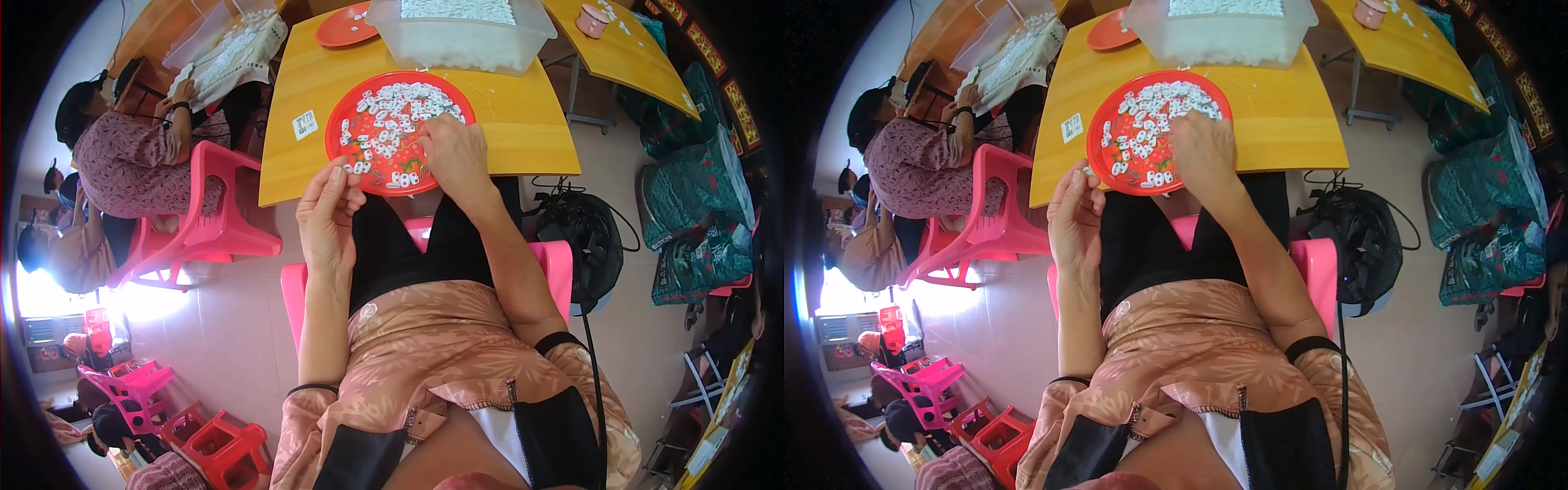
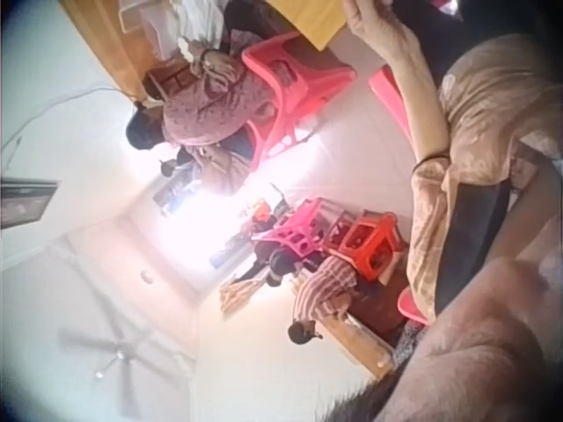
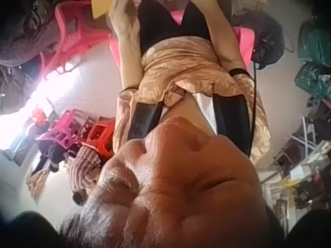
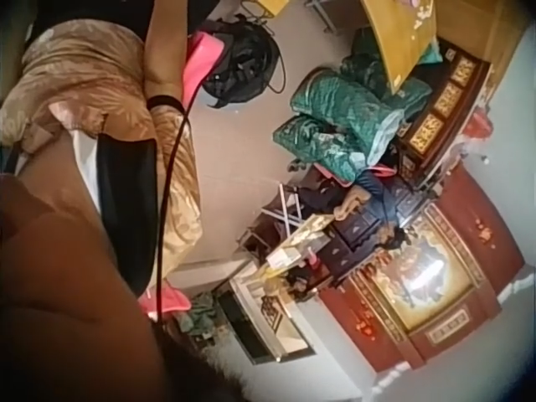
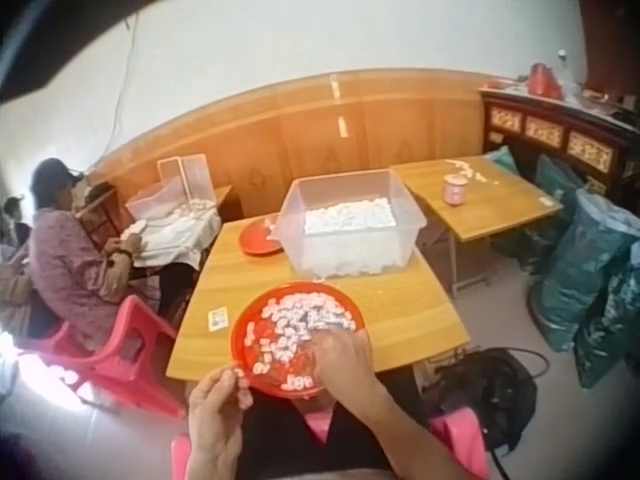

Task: Inspecting and sorting small white plastic cubes with black markings on a red tray.

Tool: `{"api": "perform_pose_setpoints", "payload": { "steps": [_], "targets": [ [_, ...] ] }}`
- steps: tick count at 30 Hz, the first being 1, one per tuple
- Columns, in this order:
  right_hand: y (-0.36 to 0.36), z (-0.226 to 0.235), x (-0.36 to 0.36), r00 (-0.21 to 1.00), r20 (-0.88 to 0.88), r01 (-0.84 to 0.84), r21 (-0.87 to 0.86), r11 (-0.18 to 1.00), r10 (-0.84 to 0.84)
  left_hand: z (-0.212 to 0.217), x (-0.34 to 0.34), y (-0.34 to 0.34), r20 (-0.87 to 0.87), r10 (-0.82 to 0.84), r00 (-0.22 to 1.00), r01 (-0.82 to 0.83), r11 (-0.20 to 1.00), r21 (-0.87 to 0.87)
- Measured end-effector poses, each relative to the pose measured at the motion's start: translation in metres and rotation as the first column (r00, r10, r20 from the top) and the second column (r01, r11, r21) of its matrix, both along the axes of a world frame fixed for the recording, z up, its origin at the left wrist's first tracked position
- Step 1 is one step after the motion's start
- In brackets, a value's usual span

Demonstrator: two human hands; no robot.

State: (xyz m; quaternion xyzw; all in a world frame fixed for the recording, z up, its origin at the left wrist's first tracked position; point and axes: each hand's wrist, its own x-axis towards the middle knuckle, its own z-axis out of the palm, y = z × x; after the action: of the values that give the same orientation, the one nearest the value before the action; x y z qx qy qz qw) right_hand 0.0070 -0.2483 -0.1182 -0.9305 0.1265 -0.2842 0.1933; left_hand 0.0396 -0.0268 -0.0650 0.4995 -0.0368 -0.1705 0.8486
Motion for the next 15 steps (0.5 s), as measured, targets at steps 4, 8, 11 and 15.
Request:
{"api": "perform_pose_setpoints", "payload": {
  "steps": [4,8,11,15],
  "targets": [
    [-0.012,0.003,-0.004,0.999,-0.034,0.026,0.055,0.998,-0.024,-0.002,0.005,0.008,-0.004,-0.100,0.995,0.099,0.992,-0.075],
    [-0.015,-0.005,-0.001,0.998,-0.062,0.017,0.067,0.998,-0.013,0.000,0.005,0.005,-0.115,-0.115,0.987,0.094,0.979,-0.179],
    [-0.013,-0.015,0.004,0.992,-0.119,0.034,0.013,0.999,-0.032,0.004,0.005,0.004,-0.152,-0.127,0.980,0.091,0.971,-0.220],
    [-0.017,-0.021,0.008,0.994,-0.092,0.055,-0.006,0.998,-0.055,0.007,0.006,0.004,-0.142,-0.136,0.980,0.103,0.970,-0.219]
  ]
}}
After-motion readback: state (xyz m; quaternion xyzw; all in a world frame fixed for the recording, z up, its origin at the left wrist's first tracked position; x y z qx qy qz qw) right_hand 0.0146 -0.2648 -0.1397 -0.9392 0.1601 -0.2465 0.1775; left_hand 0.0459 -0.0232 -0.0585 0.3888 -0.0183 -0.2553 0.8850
